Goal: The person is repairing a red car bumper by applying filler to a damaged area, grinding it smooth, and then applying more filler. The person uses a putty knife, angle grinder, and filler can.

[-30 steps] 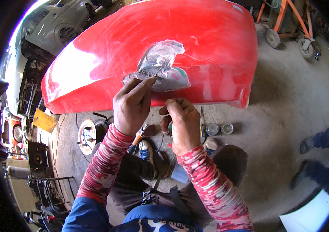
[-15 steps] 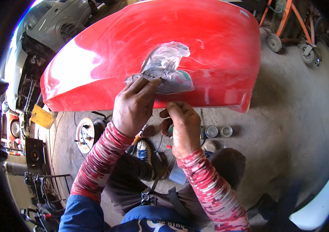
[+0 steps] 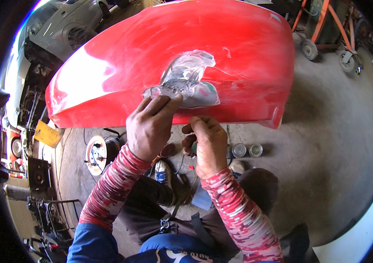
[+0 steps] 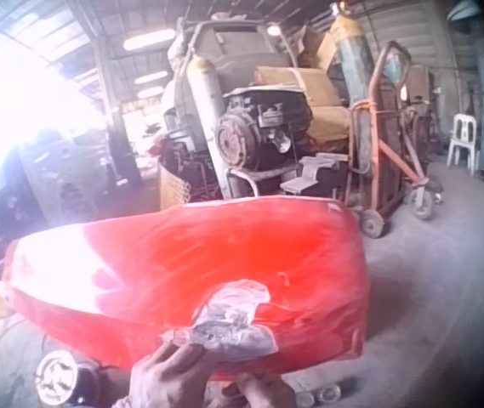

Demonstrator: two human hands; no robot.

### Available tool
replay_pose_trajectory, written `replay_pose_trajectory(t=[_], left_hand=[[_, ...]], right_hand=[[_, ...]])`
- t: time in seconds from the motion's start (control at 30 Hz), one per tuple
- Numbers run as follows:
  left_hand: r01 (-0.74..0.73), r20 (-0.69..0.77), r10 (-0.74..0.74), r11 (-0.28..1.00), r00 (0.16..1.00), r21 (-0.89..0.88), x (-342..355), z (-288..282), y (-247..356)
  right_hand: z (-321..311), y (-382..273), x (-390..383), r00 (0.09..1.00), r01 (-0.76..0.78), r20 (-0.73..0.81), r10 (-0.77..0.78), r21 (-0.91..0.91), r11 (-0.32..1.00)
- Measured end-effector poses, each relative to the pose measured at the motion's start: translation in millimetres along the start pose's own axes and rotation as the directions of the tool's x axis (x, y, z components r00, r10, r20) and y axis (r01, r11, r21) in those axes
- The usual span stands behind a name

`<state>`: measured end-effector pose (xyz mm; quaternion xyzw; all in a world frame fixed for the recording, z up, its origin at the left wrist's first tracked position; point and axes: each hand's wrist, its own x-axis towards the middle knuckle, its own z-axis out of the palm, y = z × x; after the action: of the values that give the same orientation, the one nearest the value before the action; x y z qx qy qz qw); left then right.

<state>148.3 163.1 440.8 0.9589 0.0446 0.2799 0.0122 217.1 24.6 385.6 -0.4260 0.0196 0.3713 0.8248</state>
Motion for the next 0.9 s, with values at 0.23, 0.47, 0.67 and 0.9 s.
replay_pose_trajectory(t=[0.23,0.47,0.67,0.9], left_hand=[[0.041,-0.013,-0.042,0.998,0.999,-0.055,1,7,-5],[-0.024,-0.029,0.024,1.000,0.999,0.013,0,16,-6],[-0.041,-0.037,0.042,0.999,0.998,0.031,6,16,0],[0.242,0.287,-0.220,0.970,0.932,-0.040,-6,-2,23]], right_hand=[[1,-1,0,1.000,-0.006,-0.016,0.005,-0.008,1.000],[2,-4,-1,0.999,-0.042,-0.022,0.042,-0.004,0.999],[-3,-2,0,1.000,-0.024,0.009,0.024,0.010,1.000],[-2,1,3,0.996,-0.007,0.087,0.007,0.001,1.000]])
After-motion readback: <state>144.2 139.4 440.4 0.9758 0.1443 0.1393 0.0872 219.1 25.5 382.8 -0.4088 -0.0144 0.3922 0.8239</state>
